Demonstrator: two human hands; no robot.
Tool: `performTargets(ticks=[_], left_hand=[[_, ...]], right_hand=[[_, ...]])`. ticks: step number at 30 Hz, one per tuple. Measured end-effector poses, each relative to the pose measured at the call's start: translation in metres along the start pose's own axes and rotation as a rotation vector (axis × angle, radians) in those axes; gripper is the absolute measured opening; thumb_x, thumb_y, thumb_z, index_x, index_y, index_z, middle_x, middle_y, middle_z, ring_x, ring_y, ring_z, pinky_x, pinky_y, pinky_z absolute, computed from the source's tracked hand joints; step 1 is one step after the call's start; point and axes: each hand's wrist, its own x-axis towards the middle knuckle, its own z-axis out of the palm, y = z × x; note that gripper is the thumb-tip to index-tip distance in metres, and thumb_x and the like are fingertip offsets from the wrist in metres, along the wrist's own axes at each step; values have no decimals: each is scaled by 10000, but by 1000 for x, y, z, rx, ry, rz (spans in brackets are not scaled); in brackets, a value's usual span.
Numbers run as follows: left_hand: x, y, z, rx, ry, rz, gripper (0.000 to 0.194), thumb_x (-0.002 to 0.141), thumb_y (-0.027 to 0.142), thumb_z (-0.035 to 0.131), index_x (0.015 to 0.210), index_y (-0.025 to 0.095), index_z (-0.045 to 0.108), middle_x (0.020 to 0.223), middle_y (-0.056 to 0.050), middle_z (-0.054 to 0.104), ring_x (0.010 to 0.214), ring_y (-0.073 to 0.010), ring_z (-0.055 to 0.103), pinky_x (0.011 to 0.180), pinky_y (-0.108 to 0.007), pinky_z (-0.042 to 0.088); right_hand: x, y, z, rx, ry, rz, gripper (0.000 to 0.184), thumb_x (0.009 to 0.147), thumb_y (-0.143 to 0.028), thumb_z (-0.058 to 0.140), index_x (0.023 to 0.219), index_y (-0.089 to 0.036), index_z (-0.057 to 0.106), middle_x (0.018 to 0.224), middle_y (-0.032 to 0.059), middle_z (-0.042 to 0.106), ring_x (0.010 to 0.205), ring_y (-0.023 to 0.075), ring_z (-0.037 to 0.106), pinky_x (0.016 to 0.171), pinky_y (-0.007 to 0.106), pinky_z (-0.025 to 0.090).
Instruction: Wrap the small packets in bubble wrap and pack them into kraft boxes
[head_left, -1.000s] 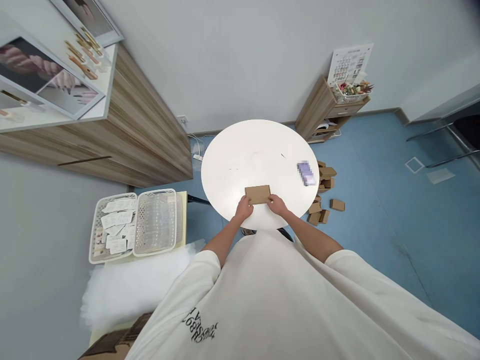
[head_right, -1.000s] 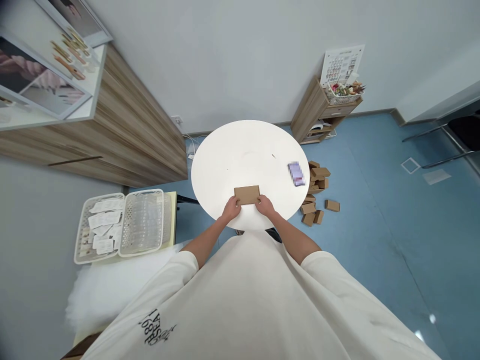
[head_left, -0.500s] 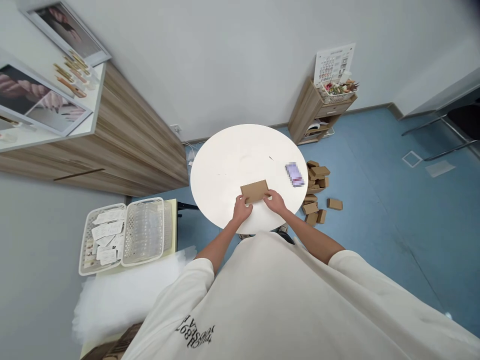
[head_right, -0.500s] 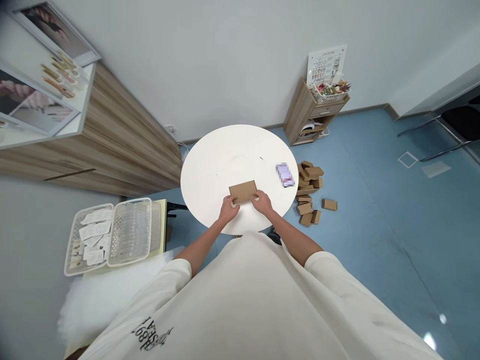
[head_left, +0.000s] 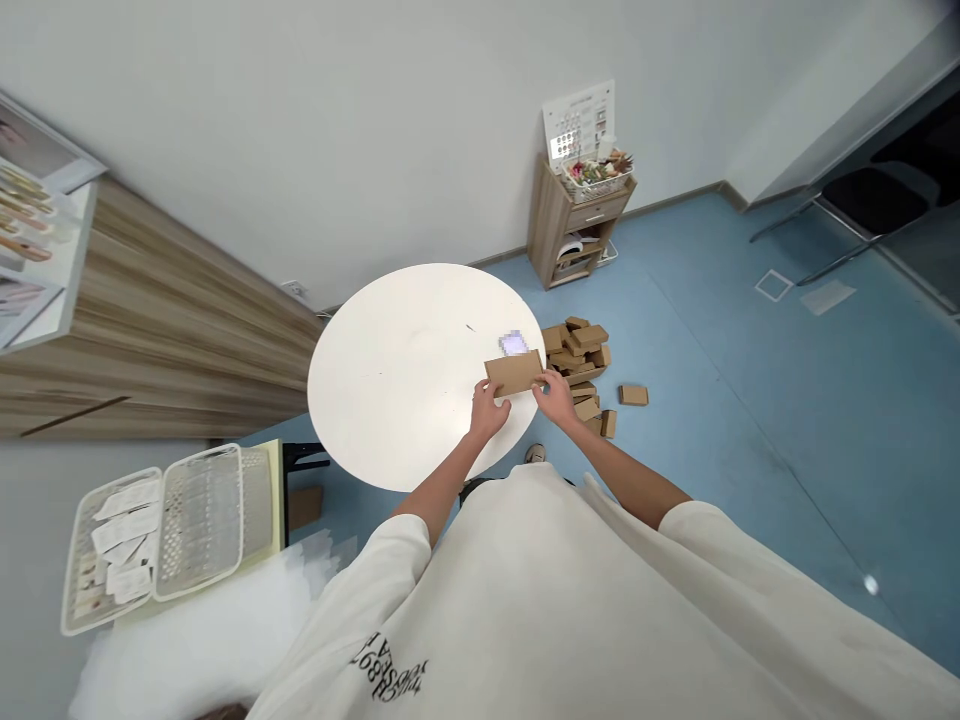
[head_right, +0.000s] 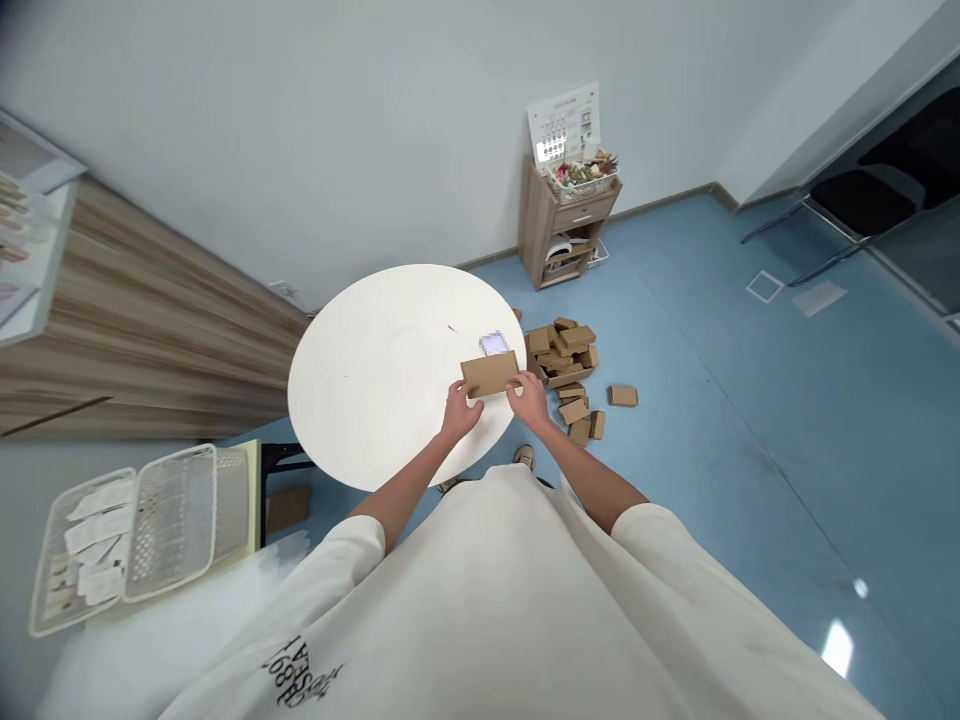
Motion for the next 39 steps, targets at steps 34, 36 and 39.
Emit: performTargets(ticks=[34, 36, 39], left_hand=[[89, 88, 97, 127, -215, 153, 637, 899, 267, 532, 1517, 184, 402, 1642, -141, 295, 1543, -337, 213, 1236, -540, 267], [85, 82, 90, 129, -205, 141, 619, 906, 262, 524, 1509, 182, 408, 1636, -153, 298, 1537, -339, 229, 1230, -541, 279], [79, 72, 77, 125, -174, 124, 589, 913, 264, 524, 1490, 188, 431, 1618, -156, 324, 1525, -337, 260, 1225, -536, 291]], right_hand=[[56, 133, -96, -2, -184, 216, 448, 923, -393, 487, 1315, -219, 616, 1461, 119, 524, 1291, 305, 539, 1068, 436, 472], [55, 129, -90, 0, -195, 211, 444, 915, -389, 505, 1303, -211, 627, 1449, 128, 535, 1277, 326, 548, 1054, 452, 481], [53, 120, -79, 2, -208, 195, 443, 910, -373, 505, 1301, -206, 631, 1431, 129, 549, 1282, 326, 543, 1076, 470, 464]])
